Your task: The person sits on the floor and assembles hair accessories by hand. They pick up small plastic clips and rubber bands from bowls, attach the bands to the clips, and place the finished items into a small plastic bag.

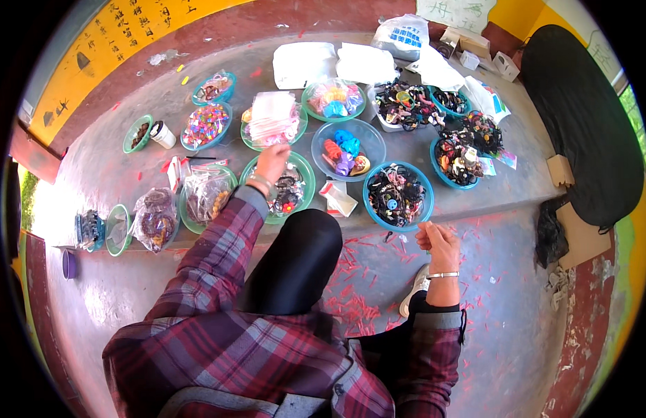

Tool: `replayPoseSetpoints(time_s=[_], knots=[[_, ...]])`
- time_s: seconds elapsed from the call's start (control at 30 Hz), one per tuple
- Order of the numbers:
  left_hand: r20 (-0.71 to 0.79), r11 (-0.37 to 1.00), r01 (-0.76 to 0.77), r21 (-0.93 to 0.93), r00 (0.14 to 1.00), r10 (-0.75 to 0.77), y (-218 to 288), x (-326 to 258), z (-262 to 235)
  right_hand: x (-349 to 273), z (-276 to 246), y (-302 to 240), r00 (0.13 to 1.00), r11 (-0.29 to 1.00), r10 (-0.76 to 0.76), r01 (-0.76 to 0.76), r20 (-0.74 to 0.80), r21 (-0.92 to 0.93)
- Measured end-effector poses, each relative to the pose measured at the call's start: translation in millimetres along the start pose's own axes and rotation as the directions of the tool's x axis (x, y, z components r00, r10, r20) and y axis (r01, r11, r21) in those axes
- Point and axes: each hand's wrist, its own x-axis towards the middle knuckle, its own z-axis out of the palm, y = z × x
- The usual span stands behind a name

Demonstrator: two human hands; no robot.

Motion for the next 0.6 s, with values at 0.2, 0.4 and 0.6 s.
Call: replayPoseSetpoints(time_s=[0.2,0.4,0.6], knots=[[0.31,0.907,-0.026,-0.421,0.935,0.17,139,18,27,1,9,-4,0.999,0.999,0.008,-0.007,0.043,-0.032],[0.476,0.756,0.339,-0.56,0.878,-0.041,118,-36,141,4,10,-3,0.998,0.998,0.017,-0.014,0.054,-0.053],[0.147,0.696,0.679,-0.233,0.732,-0.665,-10,-105,216,1,1,1,0.999,0.996,0.015,-0.011,0.036,-0.09]])
